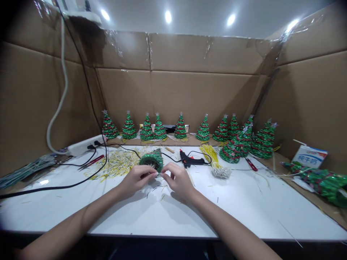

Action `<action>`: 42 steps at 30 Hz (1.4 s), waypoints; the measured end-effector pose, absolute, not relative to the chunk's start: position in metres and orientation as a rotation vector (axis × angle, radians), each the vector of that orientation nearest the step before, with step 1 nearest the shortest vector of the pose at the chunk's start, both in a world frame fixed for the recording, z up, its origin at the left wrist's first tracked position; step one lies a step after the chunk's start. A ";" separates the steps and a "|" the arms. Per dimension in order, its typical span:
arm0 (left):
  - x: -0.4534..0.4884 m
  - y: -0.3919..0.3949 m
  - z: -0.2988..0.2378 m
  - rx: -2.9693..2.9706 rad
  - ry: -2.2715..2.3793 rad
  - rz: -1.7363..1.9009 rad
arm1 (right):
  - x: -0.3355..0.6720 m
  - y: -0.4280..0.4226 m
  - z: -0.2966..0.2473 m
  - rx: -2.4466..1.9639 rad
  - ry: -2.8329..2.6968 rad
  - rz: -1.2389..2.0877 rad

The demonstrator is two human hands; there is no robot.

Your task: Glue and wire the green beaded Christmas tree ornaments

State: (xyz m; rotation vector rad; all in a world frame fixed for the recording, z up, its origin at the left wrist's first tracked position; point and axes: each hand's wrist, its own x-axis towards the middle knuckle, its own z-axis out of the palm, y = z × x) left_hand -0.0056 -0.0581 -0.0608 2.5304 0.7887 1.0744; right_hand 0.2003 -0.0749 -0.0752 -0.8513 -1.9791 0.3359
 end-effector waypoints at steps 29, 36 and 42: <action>-0.004 -0.057 -0.061 2.527 0.777 1.076 | 0.198 -0.074 -0.069 -0.806 -1.897 0.576; -0.003 -0.060 -0.059 2.556 0.777 1.059 | 0.197 -0.074 -0.074 -0.863 -1.959 0.453; -0.004 -0.059 -0.061 2.562 0.764 1.056 | 0.196 -0.077 -0.074 -0.872 -1.975 0.441</action>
